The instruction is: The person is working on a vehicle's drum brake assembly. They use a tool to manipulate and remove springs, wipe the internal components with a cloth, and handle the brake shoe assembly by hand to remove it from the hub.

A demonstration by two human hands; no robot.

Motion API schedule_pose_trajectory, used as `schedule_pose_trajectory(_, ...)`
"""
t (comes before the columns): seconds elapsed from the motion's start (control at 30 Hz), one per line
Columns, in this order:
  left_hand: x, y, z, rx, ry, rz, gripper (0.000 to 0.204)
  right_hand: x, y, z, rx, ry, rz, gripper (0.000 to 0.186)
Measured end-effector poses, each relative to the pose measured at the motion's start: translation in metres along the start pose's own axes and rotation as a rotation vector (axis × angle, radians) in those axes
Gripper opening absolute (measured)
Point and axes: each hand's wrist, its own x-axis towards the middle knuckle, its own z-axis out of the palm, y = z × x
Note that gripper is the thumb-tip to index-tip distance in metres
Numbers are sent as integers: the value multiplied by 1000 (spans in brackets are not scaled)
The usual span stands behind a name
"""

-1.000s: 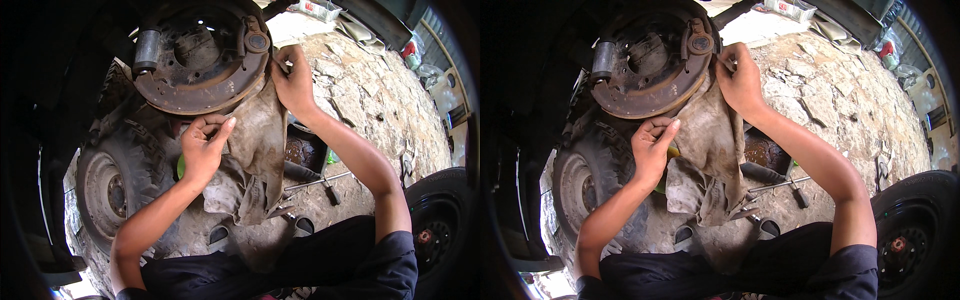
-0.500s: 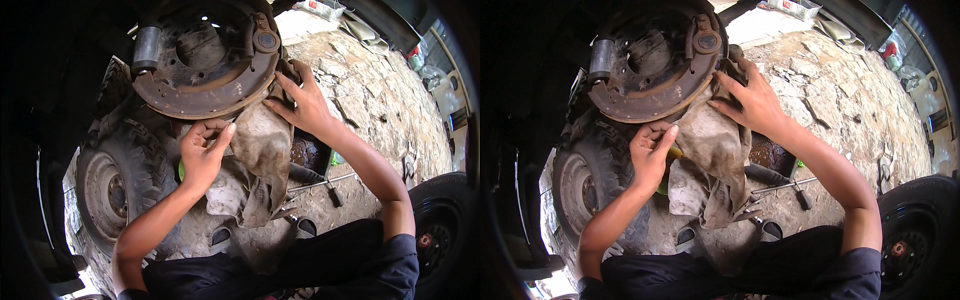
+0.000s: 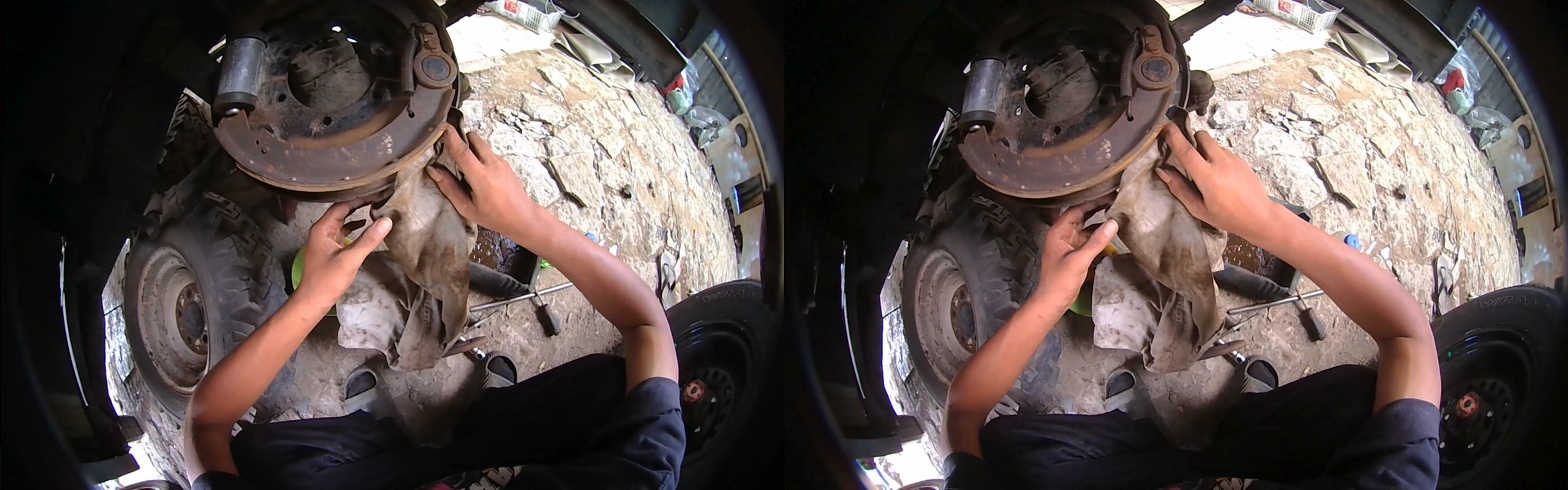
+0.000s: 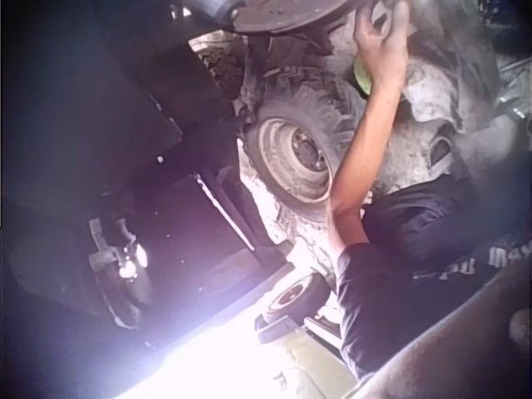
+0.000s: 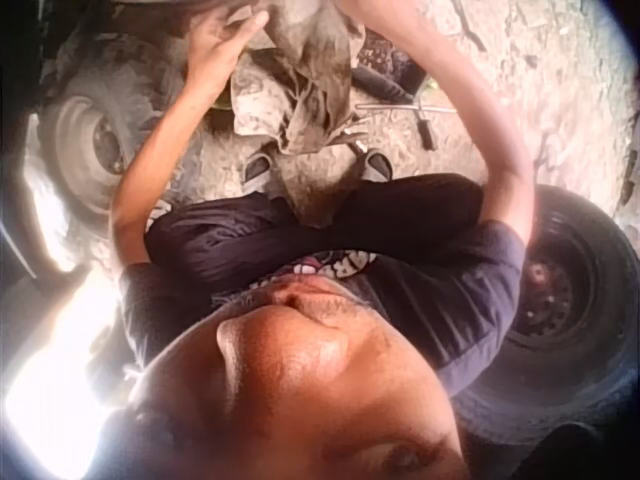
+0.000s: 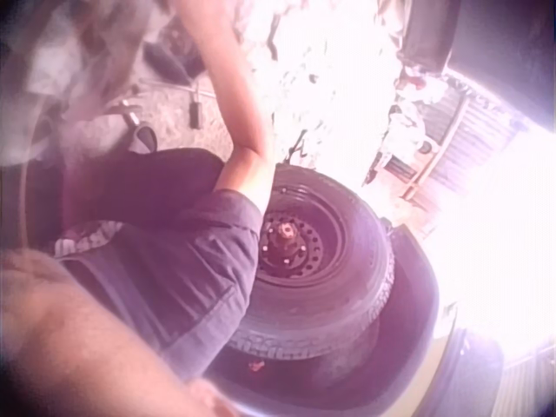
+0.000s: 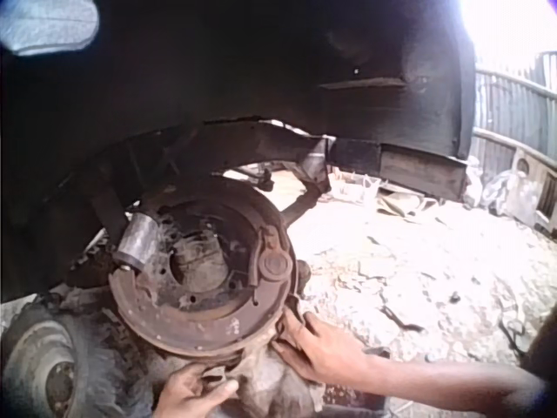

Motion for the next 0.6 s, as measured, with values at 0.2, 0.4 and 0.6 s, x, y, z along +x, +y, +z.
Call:
schedule_pose_trajectory(0.2,-4,-1,-13,113,-38,-80,19,1,-4,2,67,-26,12,62)
schedule_pose_trajectory(0.4,-7,5,-23,112,-13,14,12,-1,-6,9,53,62,-23,61)
schedule_pose_trajectory(0.6,-11,13,-35,167,-7,37,11,-5,-17,10,-44,41,-54,64)
